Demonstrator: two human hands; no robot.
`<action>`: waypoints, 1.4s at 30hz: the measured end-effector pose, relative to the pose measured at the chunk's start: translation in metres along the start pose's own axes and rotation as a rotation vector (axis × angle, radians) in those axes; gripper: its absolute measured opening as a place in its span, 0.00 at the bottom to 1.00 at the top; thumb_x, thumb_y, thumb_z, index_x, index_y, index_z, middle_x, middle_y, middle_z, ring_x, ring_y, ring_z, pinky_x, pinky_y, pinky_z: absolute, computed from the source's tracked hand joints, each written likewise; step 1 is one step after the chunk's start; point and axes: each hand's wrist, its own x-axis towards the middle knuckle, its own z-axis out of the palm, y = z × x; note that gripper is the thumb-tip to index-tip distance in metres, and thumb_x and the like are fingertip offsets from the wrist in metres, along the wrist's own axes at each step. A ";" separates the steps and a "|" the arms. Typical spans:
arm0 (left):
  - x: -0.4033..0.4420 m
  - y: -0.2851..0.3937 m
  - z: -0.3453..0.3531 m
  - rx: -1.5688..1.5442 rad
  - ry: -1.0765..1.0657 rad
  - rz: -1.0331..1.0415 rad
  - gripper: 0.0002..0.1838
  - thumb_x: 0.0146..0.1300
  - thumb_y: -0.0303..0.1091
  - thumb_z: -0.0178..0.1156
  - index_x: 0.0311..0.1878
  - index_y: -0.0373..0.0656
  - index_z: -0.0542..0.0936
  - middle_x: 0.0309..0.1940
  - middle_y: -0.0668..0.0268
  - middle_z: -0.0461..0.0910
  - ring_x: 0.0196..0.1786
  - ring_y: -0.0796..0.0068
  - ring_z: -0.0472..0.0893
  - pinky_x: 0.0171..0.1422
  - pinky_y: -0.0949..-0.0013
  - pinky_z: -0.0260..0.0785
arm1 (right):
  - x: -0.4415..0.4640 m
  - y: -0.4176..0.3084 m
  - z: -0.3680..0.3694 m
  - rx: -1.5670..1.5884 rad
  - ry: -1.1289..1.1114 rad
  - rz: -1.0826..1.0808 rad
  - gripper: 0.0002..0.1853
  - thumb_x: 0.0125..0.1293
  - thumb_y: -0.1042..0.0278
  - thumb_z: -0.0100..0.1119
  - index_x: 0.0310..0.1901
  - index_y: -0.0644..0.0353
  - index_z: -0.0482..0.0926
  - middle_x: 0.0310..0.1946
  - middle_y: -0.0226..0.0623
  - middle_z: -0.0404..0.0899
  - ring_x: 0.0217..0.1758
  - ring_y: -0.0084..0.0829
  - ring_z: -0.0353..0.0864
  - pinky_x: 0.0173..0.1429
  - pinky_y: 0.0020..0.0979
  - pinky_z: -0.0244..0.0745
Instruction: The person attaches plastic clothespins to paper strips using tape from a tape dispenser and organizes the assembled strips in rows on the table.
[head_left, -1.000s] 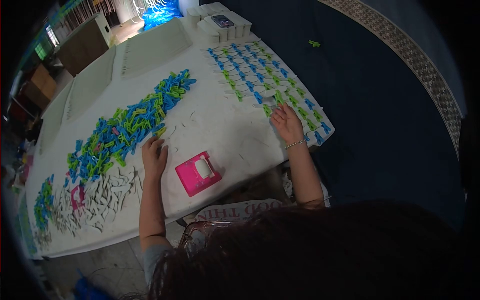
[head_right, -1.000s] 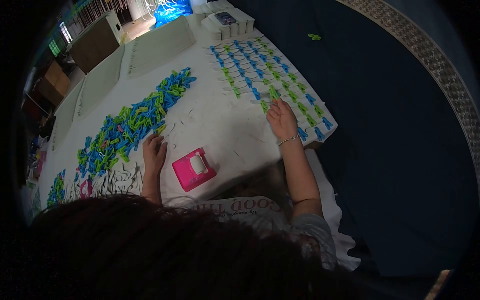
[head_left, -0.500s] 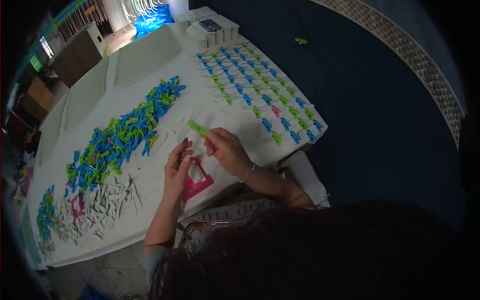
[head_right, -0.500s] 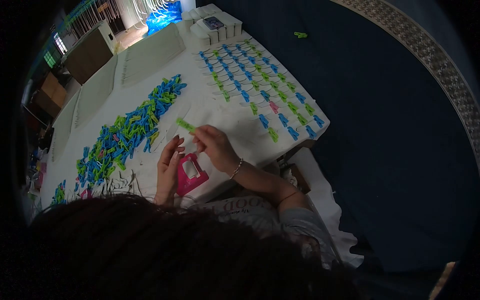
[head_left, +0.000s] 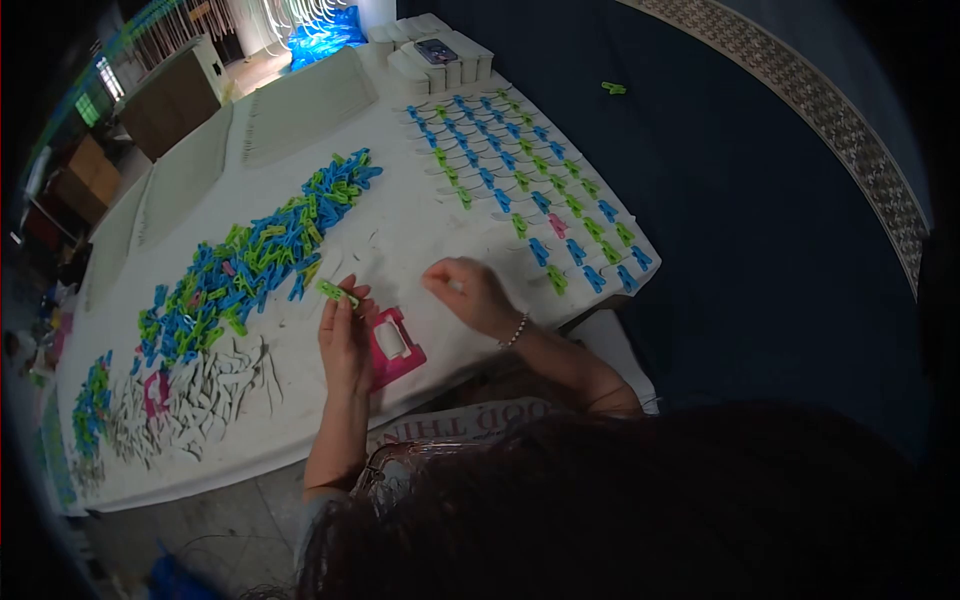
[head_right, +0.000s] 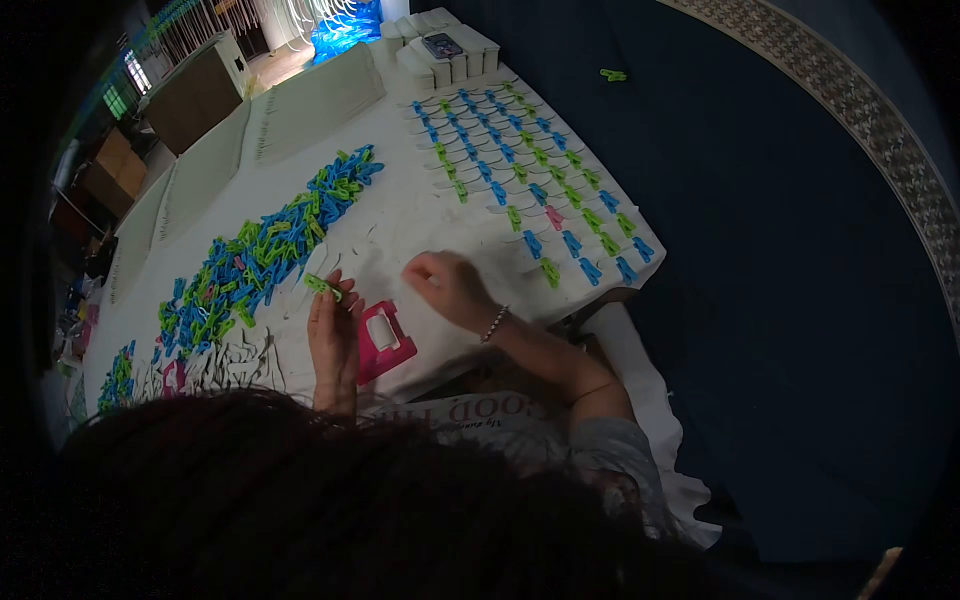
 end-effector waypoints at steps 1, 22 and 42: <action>0.003 0.005 -0.017 -0.036 -0.052 0.047 0.19 0.73 0.33 0.52 0.62 0.35 0.71 0.48 0.62 0.80 0.42 0.78 0.80 0.51 0.74 0.73 | 0.007 0.013 -0.026 -0.350 0.072 -0.128 0.06 0.61 0.66 0.63 0.34 0.59 0.81 0.28 0.33 0.81 0.30 0.34 0.78 0.40 0.36 0.70; 0.012 0.010 -0.151 0.158 0.330 0.317 0.15 0.72 0.33 0.55 0.58 0.38 0.76 0.42 0.66 0.81 0.33 0.86 0.75 0.42 0.81 0.69 | 0.023 0.107 -0.104 -1.078 -0.040 0.154 0.10 0.63 0.65 0.59 0.27 0.55 0.86 0.27 0.34 0.83 0.40 0.36 0.74 0.55 0.37 0.59; 0.012 0.010 -0.149 0.171 0.334 0.299 0.15 0.71 0.32 0.55 0.58 0.38 0.76 0.42 0.66 0.81 0.34 0.86 0.76 0.42 0.82 0.69 | -0.020 0.068 -0.133 -0.978 0.006 0.136 0.07 0.57 0.62 0.65 0.33 0.53 0.87 0.33 0.34 0.84 0.41 0.37 0.75 0.52 0.38 0.63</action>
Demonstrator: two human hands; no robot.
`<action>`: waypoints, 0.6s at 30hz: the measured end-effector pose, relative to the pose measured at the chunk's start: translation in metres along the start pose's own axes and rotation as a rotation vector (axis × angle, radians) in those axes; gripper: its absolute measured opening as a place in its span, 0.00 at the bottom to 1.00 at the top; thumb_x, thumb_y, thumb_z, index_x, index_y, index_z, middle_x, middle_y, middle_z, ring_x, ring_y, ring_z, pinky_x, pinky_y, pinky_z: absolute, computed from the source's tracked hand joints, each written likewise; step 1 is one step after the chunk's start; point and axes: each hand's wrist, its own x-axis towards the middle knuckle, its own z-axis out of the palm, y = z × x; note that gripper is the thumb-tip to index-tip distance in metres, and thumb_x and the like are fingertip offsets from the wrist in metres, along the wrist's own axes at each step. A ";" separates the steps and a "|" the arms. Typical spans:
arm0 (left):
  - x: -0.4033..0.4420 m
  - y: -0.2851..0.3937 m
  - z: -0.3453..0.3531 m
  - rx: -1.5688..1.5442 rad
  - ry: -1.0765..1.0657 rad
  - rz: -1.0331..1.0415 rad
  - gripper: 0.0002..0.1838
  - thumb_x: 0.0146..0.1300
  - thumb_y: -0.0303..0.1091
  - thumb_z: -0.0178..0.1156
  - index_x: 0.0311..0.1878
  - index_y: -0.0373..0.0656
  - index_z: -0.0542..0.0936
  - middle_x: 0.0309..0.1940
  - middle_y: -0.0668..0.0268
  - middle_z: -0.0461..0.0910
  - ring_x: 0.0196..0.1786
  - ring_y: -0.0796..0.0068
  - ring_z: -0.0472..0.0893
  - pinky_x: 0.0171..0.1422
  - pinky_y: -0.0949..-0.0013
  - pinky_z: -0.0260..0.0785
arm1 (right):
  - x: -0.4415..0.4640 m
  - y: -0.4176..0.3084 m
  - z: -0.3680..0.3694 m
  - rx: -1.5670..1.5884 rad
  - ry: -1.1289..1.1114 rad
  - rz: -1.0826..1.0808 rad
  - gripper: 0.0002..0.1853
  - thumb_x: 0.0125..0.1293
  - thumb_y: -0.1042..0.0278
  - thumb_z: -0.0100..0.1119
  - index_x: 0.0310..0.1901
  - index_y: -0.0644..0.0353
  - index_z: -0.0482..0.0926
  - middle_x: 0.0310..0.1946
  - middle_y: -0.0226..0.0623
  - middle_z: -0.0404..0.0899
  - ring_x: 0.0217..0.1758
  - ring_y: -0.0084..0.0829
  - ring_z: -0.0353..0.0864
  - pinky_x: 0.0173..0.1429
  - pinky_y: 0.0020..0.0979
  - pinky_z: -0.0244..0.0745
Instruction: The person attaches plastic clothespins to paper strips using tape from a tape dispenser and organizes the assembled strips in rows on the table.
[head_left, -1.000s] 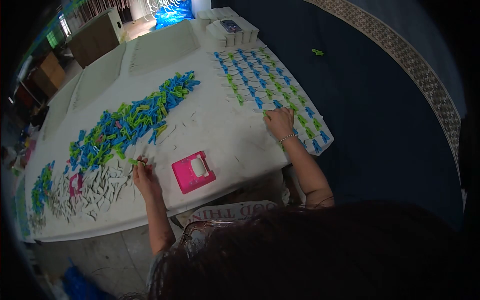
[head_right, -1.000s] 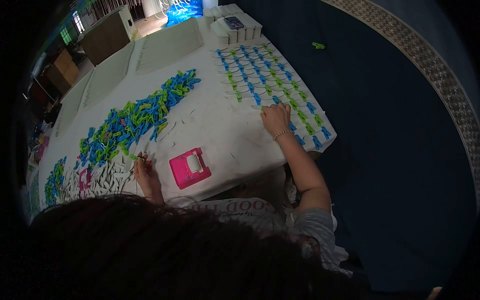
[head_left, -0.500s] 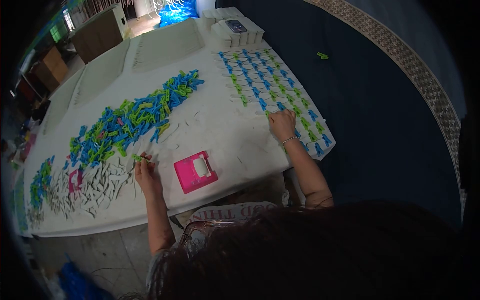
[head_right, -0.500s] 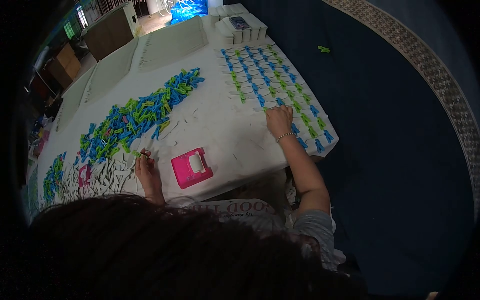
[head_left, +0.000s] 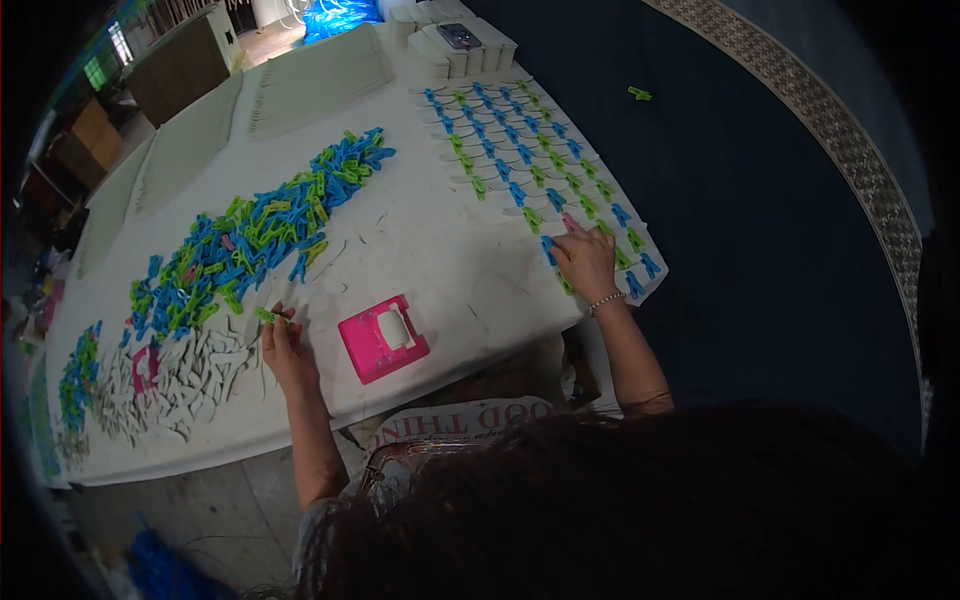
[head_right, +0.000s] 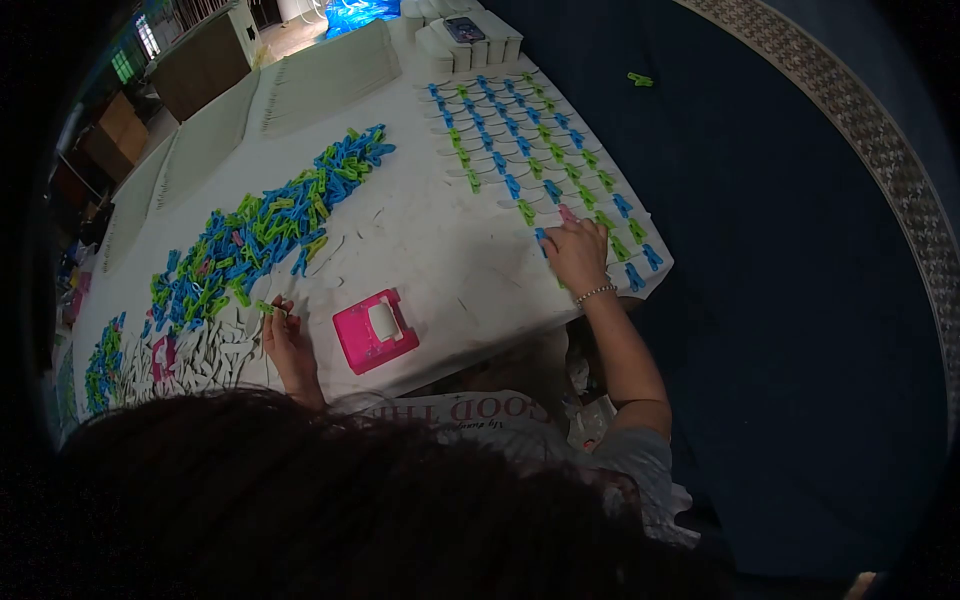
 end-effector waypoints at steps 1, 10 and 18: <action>0.000 0.000 -0.001 0.001 -0.011 0.006 0.15 0.71 0.32 0.55 0.58 0.38 0.76 0.42 0.66 0.81 0.34 0.86 0.76 0.42 0.82 0.69 | -0.005 -0.002 0.001 -0.017 0.022 -0.028 0.06 0.57 0.63 0.65 0.33 0.53 0.87 0.32 0.33 0.83 0.40 0.36 0.75 0.51 0.37 0.62; -0.001 0.000 -0.003 0.015 -0.014 0.011 0.15 0.71 0.32 0.54 0.58 0.38 0.76 0.43 0.66 0.81 0.36 0.86 0.76 0.43 0.82 0.69 | -0.010 0.002 0.020 -0.012 0.041 -0.046 0.04 0.56 0.67 0.66 0.31 0.54 0.87 0.28 0.32 0.82 0.39 0.35 0.75 0.50 0.36 0.61; 0.000 0.000 0.000 0.000 0.000 -0.012 0.15 0.71 0.31 0.54 0.57 0.37 0.76 0.43 0.65 0.81 0.35 0.85 0.76 0.43 0.82 0.69 | -0.019 -0.004 -0.005 -0.003 0.104 0.008 0.05 0.57 0.67 0.65 0.35 0.55 0.86 0.31 0.32 0.82 0.40 0.37 0.75 0.51 0.38 0.63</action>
